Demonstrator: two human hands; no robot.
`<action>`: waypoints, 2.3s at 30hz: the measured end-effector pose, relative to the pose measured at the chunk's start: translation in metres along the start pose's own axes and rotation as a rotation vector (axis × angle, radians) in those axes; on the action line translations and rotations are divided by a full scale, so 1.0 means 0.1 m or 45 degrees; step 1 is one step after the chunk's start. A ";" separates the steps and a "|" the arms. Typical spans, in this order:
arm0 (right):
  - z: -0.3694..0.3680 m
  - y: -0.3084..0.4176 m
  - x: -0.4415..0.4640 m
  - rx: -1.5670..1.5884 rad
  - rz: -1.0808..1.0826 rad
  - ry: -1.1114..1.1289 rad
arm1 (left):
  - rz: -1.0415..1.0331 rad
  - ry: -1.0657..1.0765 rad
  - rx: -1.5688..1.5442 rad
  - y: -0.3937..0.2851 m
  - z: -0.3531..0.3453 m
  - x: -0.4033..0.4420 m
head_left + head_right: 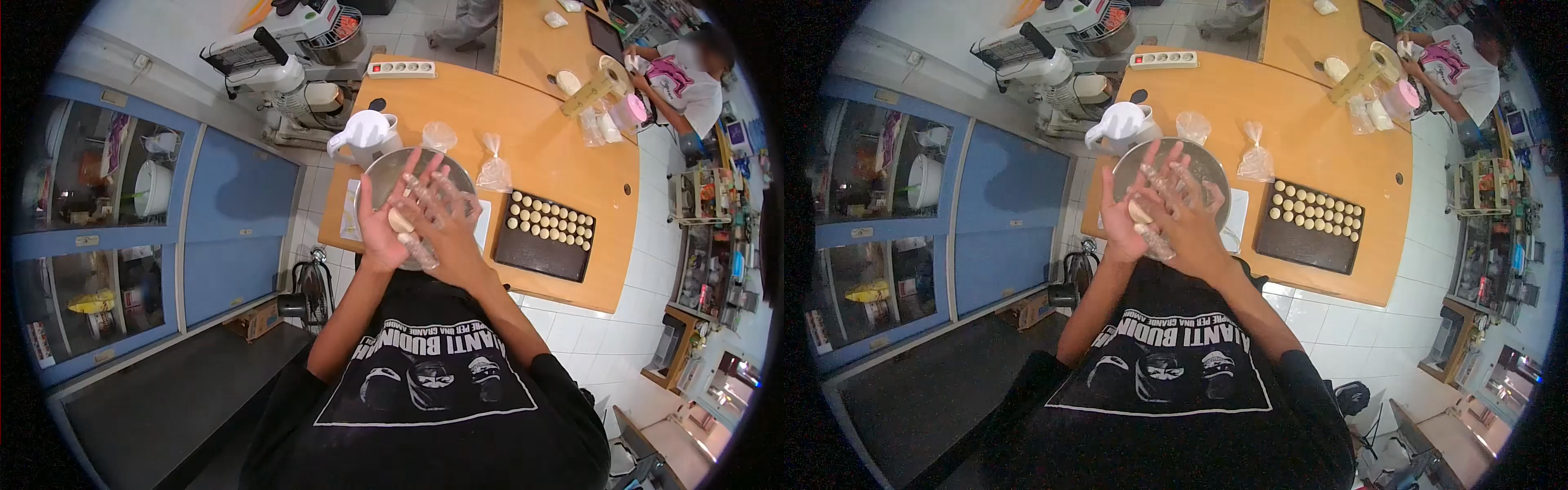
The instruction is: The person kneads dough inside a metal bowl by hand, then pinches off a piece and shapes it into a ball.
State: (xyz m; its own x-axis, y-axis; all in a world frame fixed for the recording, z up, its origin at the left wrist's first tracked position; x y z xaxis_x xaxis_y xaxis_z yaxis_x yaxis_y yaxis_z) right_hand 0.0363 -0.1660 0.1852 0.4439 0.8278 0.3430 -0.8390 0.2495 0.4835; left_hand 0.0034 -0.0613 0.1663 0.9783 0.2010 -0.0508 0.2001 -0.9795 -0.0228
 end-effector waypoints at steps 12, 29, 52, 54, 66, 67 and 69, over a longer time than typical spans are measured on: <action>-0.24 0.15 -0.07 -0.158 -0.021 0.164 | -0.036 -0.075 0.122 -0.08 -0.03 -0.08; -0.21 0.04 -0.05 -0.051 -0.060 0.240 | -0.045 -0.188 0.233 -0.13 -0.02 -0.06; -0.34 -0.01 -0.04 0.184 -0.044 0.102 | -0.130 -0.134 0.326 -0.16 0.02 0.02; -0.34 0.04 -0.04 0.086 -0.018 0.115 | -0.118 -0.138 0.270 -0.18 0.07 0.01; -0.31 -0.04 -0.04 0.250 -0.063 0.067 | -0.132 -0.102 0.275 -0.18 -0.03 0.00; -0.35 -0.01 -0.08 0.154 -0.048 0.152 | -0.130 -0.102 0.273 -0.18 0.01 0.00; -0.36 0.02 -0.10 0.060 -0.037 0.241 | -0.115 -0.109 0.206 -0.17 0.12 -0.02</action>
State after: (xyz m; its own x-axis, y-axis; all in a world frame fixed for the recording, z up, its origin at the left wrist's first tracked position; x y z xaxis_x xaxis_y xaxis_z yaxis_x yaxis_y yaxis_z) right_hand 0.0183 -0.1555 0.1535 0.3966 0.9015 0.1731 -0.8094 0.2544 0.5293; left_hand -0.0030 -0.0447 0.1547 0.9472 0.2950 -0.1259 0.2686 -0.9441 -0.1910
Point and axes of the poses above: each hand's wrist, its own x-axis towards the middle knuckle, its own z-axis out of the back of the hand, y = z × x, the point moved 4 cm from there along x, towards the middle knuckle, and after that the axes turned 4 degrees about -x, right-handed, at the moved point
